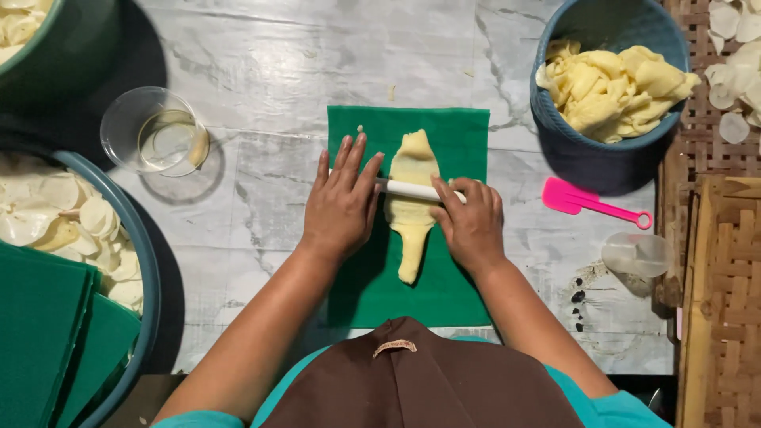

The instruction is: Flattening and rolling out dough on a mat using a rolling pin.

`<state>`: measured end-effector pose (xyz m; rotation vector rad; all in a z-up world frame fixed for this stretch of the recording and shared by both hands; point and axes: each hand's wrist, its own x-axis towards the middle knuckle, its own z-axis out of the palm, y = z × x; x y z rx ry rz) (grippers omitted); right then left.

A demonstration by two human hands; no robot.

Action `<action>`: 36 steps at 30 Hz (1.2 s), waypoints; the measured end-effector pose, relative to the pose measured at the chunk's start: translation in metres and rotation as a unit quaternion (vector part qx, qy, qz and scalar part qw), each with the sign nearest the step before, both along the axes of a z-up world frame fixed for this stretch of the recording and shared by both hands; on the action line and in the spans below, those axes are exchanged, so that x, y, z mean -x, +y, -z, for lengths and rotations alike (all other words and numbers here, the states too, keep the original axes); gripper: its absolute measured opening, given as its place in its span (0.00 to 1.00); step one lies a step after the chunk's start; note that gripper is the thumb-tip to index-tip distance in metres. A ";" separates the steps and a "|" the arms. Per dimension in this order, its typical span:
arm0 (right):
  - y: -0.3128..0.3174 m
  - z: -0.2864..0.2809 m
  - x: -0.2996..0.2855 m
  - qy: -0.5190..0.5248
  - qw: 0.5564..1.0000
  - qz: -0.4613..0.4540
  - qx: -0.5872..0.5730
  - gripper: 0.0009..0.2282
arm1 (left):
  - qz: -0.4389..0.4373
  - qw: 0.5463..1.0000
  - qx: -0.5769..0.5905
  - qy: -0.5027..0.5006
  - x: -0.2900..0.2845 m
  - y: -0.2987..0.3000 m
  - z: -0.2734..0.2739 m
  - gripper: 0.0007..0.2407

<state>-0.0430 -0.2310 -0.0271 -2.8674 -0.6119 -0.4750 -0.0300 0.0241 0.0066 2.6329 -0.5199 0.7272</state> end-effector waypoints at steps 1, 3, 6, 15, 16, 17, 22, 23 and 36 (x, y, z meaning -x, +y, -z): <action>-0.006 -0.001 -0.011 -0.003 1.000 0.000 0.001 0.22 | 0.000 1.000 0.001 -0.003 -0.011 -0.001 0.000 0.17; -0.014 -0.001 -0.028 -0.054 0.997 -0.047 0.021 0.17 | 0.007 1.000 0.000 0.013 -0.029 0.000 0.000 0.17; -0.009 -0.028 -0.068 -0.086 0.994 -0.070 0.015 0.17 | 0.005 0.998 0.000 0.061 -0.064 -0.002 0.003 0.19; -0.004 0.000 -0.089 -0.054 0.996 -0.061 -0.036 0.18 | -0.023 0.984 -0.024 0.173 -0.082 -0.005 0.016 0.24; -0.009 -0.005 -0.102 -0.060 0.996 -0.061 -0.035 0.18 | -0.022 0.985 -0.024 0.167 -0.092 -0.004 0.019 0.24; -0.013 -0.006 -0.106 -0.036 0.995 -0.087 -0.039 0.14 | -0.014 0.986 -0.035 0.166 -0.093 -0.001 0.026 0.24; -0.007 -0.049 -0.101 0.023 0.988 -0.123 -0.091 0.08 | -0.019 0.995 -0.007 0.094 -0.094 -0.003 -0.003 0.20; -0.011 -0.035 -0.097 0.001 0.991 -0.116 -0.063 0.10 | -0.022 0.993 -0.030 0.115 -0.092 -0.001 0.005 0.21; 0.002 -0.026 -0.043 0.114 0.991 0.051 -0.043 0.20 | -0.051 0.986 -0.042 0.151 -0.070 -0.002 0.030 0.22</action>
